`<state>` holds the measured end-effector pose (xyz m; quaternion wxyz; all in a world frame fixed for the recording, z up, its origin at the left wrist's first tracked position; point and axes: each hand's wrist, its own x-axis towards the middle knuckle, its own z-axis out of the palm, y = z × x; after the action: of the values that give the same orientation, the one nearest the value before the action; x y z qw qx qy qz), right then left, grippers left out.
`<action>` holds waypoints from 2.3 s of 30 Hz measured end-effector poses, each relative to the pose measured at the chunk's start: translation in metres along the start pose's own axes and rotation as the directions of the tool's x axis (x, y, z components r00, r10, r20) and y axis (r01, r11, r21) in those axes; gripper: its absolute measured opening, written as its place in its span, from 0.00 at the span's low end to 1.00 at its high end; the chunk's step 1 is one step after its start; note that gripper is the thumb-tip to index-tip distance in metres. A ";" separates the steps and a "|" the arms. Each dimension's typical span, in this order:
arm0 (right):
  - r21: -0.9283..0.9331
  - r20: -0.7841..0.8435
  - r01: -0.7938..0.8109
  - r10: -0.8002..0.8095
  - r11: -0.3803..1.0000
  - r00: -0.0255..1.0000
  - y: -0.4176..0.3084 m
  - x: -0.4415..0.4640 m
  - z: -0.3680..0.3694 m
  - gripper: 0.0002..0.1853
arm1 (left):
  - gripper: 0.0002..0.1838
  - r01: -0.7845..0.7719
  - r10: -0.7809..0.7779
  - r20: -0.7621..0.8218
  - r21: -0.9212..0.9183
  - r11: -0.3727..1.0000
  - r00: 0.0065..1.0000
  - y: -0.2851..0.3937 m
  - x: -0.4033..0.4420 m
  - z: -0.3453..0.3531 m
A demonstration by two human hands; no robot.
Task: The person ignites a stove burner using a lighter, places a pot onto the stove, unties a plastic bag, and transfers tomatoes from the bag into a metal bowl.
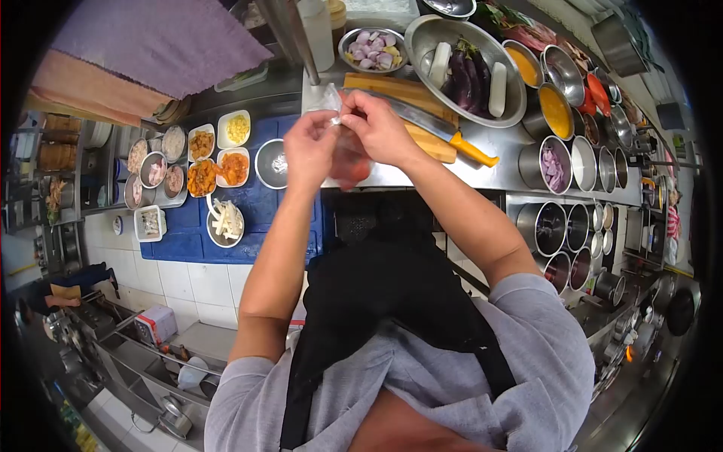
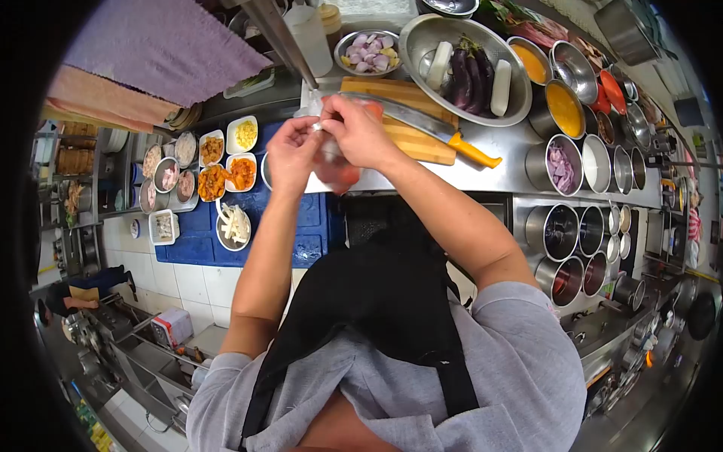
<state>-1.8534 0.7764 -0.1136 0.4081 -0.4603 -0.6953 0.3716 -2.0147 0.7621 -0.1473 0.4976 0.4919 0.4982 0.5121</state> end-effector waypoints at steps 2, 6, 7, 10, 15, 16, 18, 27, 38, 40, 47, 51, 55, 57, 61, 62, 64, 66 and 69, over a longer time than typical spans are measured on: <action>-0.025 0.018 0.009 -0.009 1.000 1.000 0.025 0.001 -0.020 0.04 | 0.14 0.003 -0.002 -0.033 0.035 0.999 0.999 -0.019 0.008 0.029; -0.102 0.098 0.058 -0.048 0.993 0.994 0.072 -0.015 -0.026 0.05 | 0.16 0.013 0.002 -0.073 0.199 0.980 0.997 -0.050 0.007 0.050; -0.131 0.100 0.118 -0.106 0.984 0.989 0.080 -0.019 -0.024 0.05 | 0.16 0.024 -0.005 -0.092 0.207 0.978 0.996 -0.053 0.005 0.051; -0.082 0.089 0.088 -0.080 0.993 0.993 0.082 -0.029 -0.020 0.05 | 0.15 -0.068 0.095 -0.100 0.248 0.966 0.991 -0.052 -0.011 0.045; -0.048 0.053 0.012 -0.010 0.999 0.999 0.078 -0.030 -0.017 0.07 | 0.11 -0.193 0.274 -0.097 0.491 0.849 0.957 -0.037 -0.012 0.024; -0.057 0.052 0.008 -0.006 0.998 0.999 0.077 -0.027 -0.017 0.07 | 0.11 -0.233 0.323 -0.071 0.551 0.801 0.944 -0.035 -0.010 0.021; -0.018 0.038 -0.088 0.088 0.996 0.995 0.074 -0.024 -0.014 0.08 | 0.12 -0.292 0.348 0.001 0.544 0.786 0.938 -0.041 -0.005 0.015; -0.335 -0.028 -0.171 0.171 0.926 0.985 0.054 0.012 0.001 0.08 | 0.22 -0.236 0.144 0.197 0.602 0.763 0.970 -0.046 0.036 0.019; -0.346 0.202 -0.174 0.254 0.922 0.946 0.055 0.041 -0.021 0.10 | 0.13 0.186 -0.191 0.057 0.077 0.980 0.980 -0.042 0.043 0.014; -0.385 0.248 -0.105 0.212 0.917 0.945 0.061 0.045 -0.021 0.10 | 0.09 0.158 -0.159 -0.012 0.199 0.967 0.987 -0.038 0.041 0.018; -0.269 0.358 -0.131 0.225 0.954 0.906 0.069 0.054 -0.028 0.09 | 0.03 0.171 -0.183 0.028 0.245 0.954 0.983 -0.028 0.052 0.014; -0.244 0.364 -0.067 0.155 0.968 0.919 0.079 0.055 -0.026 0.08 | 0.03 0.208 -0.213 0.024 0.122 0.971 0.977 -0.028 0.054 0.014; -0.203 0.379 0.000 0.079 0.979 0.922 0.092 0.054 -0.025 0.08 | 0.05 0.276 -0.278 -0.017 -0.078 0.958 0.960 -0.044 0.054 0.014; -0.199 0.377 -0.012 0.088 0.980 0.922 0.091 0.055 -0.026 0.08 | 0.05 0.273 -0.277 -0.047 -0.064 0.960 0.960 -0.045 0.052 0.017; -0.143 0.303 -0.213 0.248 0.967 0.920 0.071 0.054 -0.025 0.10 | 0.06 0.245 -0.248 -0.075 -0.050 0.968 0.966 -0.041 0.050 0.014; -0.144 0.305 -0.211 0.247 0.967 0.920 0.067 0.056 -0.026 0.10 | 0.06 0.245 -0.248 -0.077 -0.052 0.968 0.966 -0.040 0.050 0.014; -0.204 0.336 -0.217 0.276 0.955 0.900 0.061 0.058 -0.026 0.10 | 0.07 0.228 -0.228 -0.055 -0.003 0.974 0.972 -0.038 0.050 0.013; -0.216 0.364 -0.151 0.223 0.965 0.904 0.071 0.057 -0.024 0.10 | 0.07 0.219 -0.218 -0.059 0.003 0.976 0.974 -0.039 0.050 0.014; -0.205 0.398 -0.097 0.173 0.974 0.901 0.082 0.056 -0.023 0.08 | 0.06 0.236 -0.235 -0.063 0.012 0.972 0.970 -0.042 0.051 0.017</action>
<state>-1.8183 0.8575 -0.1652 0.1814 -0.4534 -0.7629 0.4236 -1.9983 0.8140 -0.1887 0.5345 0.4184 0.5729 0.4594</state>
